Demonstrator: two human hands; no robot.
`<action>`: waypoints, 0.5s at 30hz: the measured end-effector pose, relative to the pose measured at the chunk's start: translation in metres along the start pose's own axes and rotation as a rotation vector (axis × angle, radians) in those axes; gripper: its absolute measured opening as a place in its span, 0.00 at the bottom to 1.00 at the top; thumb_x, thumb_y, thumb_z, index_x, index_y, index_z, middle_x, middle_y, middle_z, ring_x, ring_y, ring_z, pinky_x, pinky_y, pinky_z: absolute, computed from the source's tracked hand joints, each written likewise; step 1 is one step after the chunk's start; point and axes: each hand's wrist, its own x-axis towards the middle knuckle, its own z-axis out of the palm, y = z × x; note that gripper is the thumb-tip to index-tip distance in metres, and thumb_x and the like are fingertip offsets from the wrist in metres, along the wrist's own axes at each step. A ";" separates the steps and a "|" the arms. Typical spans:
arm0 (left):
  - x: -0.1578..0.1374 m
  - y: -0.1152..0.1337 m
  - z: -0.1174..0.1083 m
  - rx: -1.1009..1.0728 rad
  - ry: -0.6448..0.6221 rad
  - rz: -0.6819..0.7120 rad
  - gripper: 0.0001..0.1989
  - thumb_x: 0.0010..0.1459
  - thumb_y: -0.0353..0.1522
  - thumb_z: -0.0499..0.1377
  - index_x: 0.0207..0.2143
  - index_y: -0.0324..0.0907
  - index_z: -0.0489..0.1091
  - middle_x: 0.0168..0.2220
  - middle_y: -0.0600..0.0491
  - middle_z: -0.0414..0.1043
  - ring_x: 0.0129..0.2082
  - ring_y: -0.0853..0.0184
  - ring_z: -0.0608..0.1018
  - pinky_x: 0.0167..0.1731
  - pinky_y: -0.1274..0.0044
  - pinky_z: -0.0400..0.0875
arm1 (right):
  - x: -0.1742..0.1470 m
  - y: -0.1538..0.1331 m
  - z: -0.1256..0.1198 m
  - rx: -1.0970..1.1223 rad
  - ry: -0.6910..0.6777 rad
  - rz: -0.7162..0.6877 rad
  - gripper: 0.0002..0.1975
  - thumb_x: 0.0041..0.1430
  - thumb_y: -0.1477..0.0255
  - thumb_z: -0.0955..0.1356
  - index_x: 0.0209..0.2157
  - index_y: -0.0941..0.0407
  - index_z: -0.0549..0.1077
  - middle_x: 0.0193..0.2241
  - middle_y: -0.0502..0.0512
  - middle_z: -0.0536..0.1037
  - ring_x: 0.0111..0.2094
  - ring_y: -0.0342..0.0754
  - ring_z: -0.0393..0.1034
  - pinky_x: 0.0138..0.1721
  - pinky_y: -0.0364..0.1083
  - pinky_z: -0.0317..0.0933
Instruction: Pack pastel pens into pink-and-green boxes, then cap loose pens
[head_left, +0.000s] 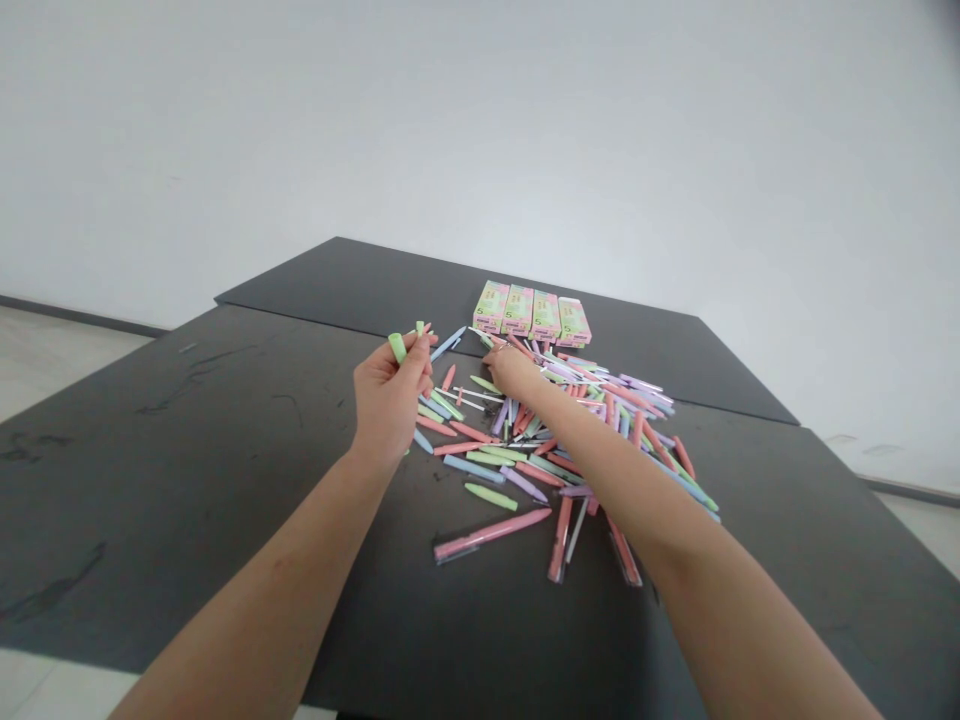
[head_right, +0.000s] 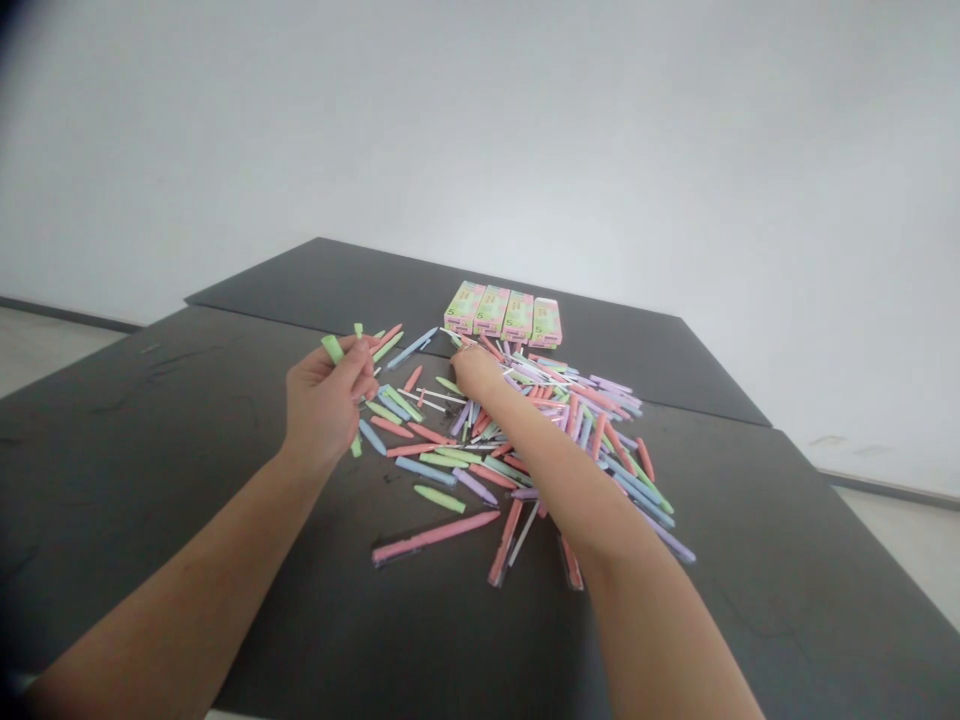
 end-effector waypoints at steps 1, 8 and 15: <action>0.000 0.000 0.000 -0.003 0.002 -0.002 0.07 0.52 0.35 0.64 0.28 0.39 0.75 0.18 0.60 0.62 0.13 0.80 0.56 0.15 0.81 0.52 | -0.002 0.001 0.000 0.002 0.006 -0.004 0.16 0.57 0.83 0.61 0.43 0.67 0.77 0.46 0.73 0.76 0.52 0.59 0.68 0.53 0.54 0.60; -0.001 0.001 0.000 0.008 0.001 -0.008 0.08 0.52 0.35 0.64 0.30 0.39 0.76 0.18 0.60 0.62 0.14 0.80 0.57 0.15 0.81 0.53 | -0.012 0.009 -0.003 0.050 0.069 -0.014 0.16 0.55 0.81 0.64 0.42 0.59 0.79 0.45 0.60 0.79 0.51 0.53 0.70 0.59 0.51 0.56; 0.000 0.000 0.000 0.005 0.004 -0.013 0.08 0.51 0.36 0.65 0.30 0.40 0.75 0.19 0.60 0.61 0.14 0.80 0.57 0.15 0.81 0.54 | -0.012 0.013 -0.004 0.096 0.093 0.102 0.16 0.56 0.75 0.68 0.47 0.61 0.76 0.38 0.59 0.81 0.42 0.52 0.75 0.48 0.48 0.64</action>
